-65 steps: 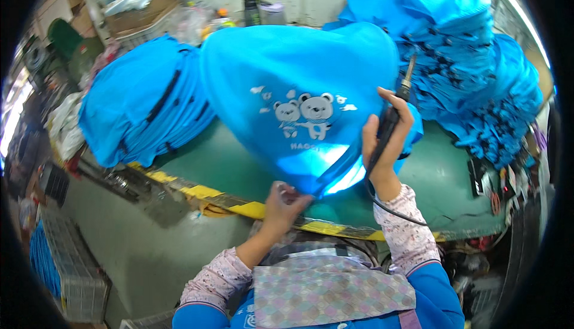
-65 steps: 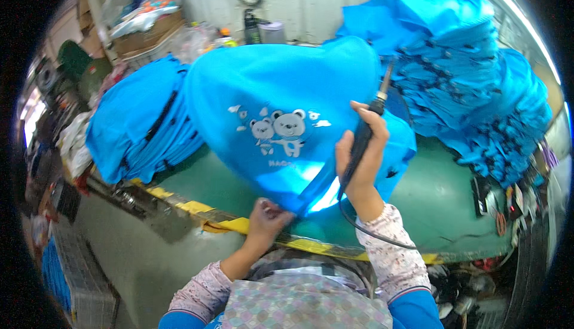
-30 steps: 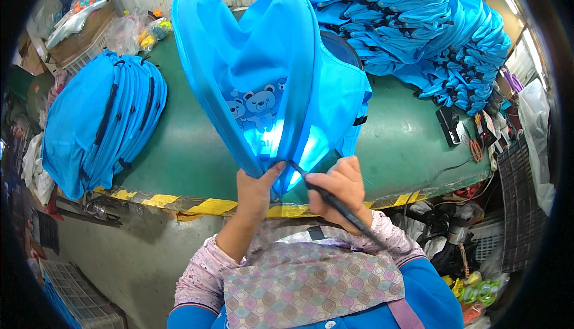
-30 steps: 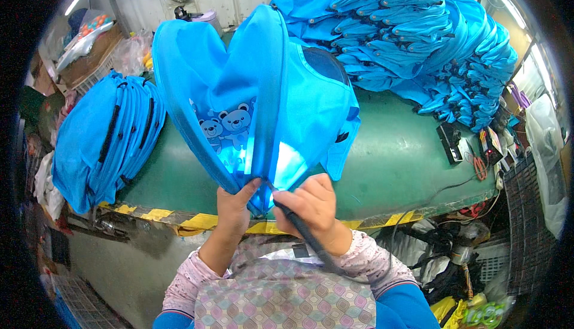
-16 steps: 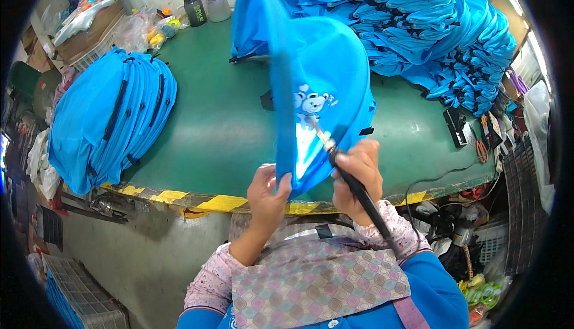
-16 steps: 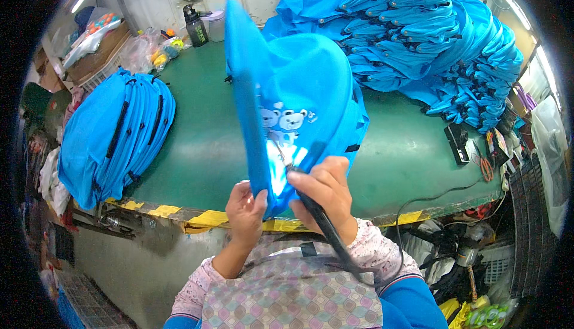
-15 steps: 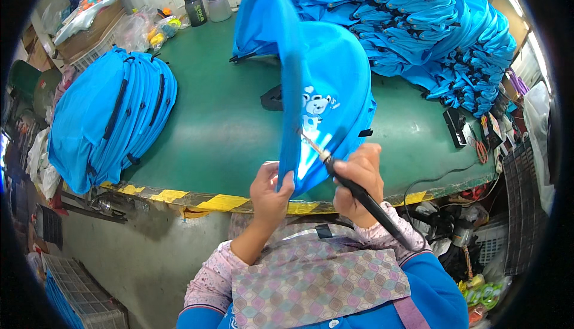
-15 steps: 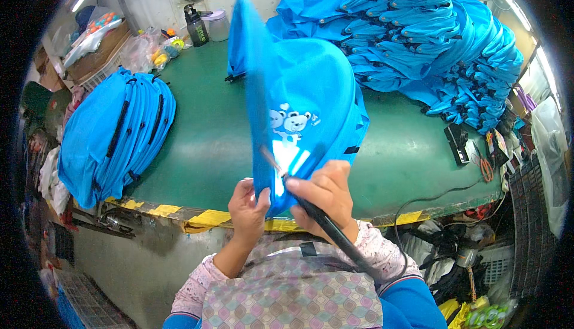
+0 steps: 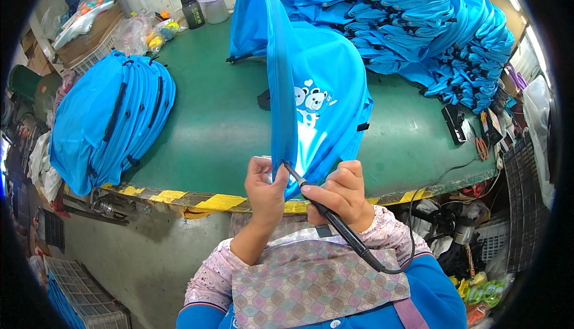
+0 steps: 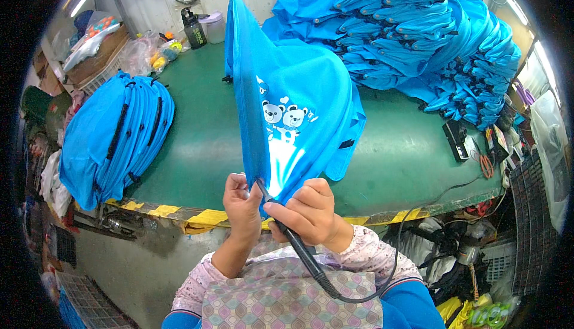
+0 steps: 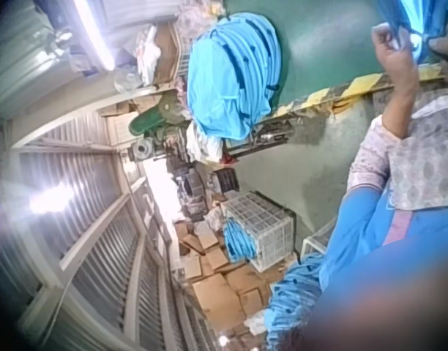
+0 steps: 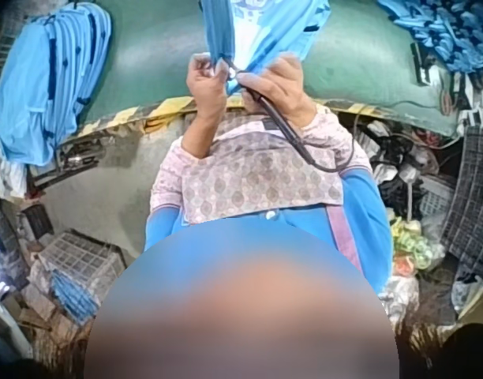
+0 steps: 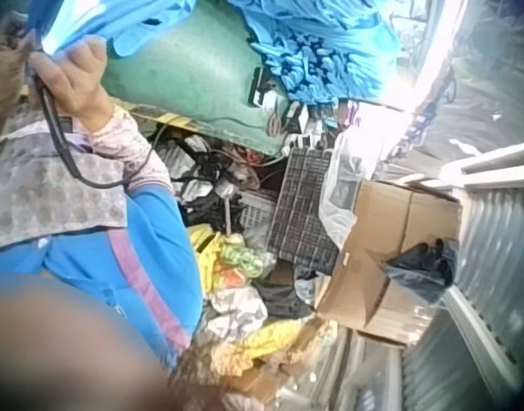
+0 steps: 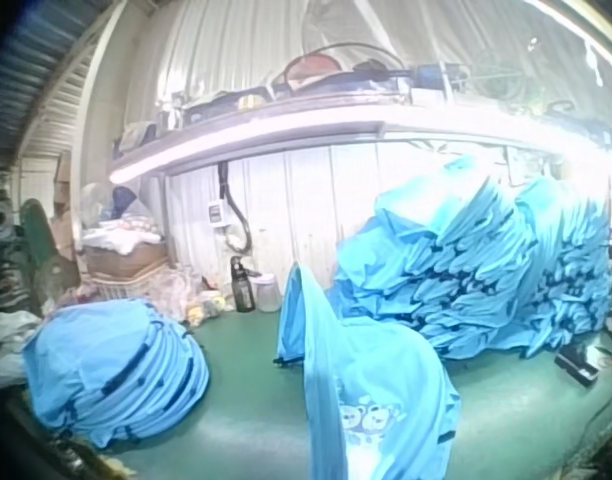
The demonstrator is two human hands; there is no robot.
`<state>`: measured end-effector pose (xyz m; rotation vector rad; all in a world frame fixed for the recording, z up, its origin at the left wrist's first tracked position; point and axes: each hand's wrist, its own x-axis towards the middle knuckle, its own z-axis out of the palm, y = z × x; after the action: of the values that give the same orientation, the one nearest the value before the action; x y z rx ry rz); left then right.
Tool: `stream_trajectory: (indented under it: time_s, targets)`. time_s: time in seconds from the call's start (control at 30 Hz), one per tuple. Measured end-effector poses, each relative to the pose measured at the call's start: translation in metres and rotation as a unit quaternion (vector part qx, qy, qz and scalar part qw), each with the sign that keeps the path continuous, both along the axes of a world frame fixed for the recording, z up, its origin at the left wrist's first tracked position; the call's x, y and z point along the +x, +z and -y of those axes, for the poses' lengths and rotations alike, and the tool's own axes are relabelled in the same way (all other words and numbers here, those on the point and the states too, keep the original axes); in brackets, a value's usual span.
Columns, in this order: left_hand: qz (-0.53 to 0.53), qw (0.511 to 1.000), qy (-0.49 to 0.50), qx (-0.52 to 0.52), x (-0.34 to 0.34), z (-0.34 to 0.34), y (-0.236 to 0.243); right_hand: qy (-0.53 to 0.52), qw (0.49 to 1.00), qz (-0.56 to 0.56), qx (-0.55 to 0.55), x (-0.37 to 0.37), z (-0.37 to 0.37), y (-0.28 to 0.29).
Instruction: The person uses a handheld soldering iron to press and seal seams on blue fabric bags. They repeatedly pick up each bag, apply the tool along the edges, and place the finished items into a growing stack on the table.
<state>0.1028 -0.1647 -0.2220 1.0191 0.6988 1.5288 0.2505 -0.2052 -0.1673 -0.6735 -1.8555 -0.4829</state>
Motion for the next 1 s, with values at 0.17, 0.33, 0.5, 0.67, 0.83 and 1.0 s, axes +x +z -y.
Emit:
stream_trajectory:
  time_s: [0.17, 0.33, 0.5, 0.67, 0.83, 1.0]
  targets:
    - [-0.025, 0.999, 0.02, 0.016, 0.0, 0.002, 0.0, -0.007, 1.0, -0.001, -0.003, -0.003, -0.009, 0.006]
    - [-0.014, 0.999, 0.023, 0.022, -0.001, -0.001, 0.004, 0.03, 0.974, -0.161, -0.157, -0.002, -0.005, 0.013]
    - [0.039, 0.999, 0.017, -0.015, -0.01, 0.001, 0.018, -0.037, 0.924, -0.36, -0.121, 0.029, -0.005, -0.01]
    - [0.086, 0.995, 0.045, -0.005, -0.006, 0.004, 0.051, -0.173, 0.845, -0.47, -0.186, 0.081, -0.062, -0.044]
    - [-0.508, 0.814, 0.121, 0.254, 0.004, -0.004, 0.073, -0.052, 0.916, -0.394, -0.057, 0.034, -0.104, 0.004]
    - [-0.459, 0.829, 0.107, 0.301, 0.032, -0.067, 0.097, 0.11, 0.966, -0.23, -0.032, 0.022, -0.113, 0.064]
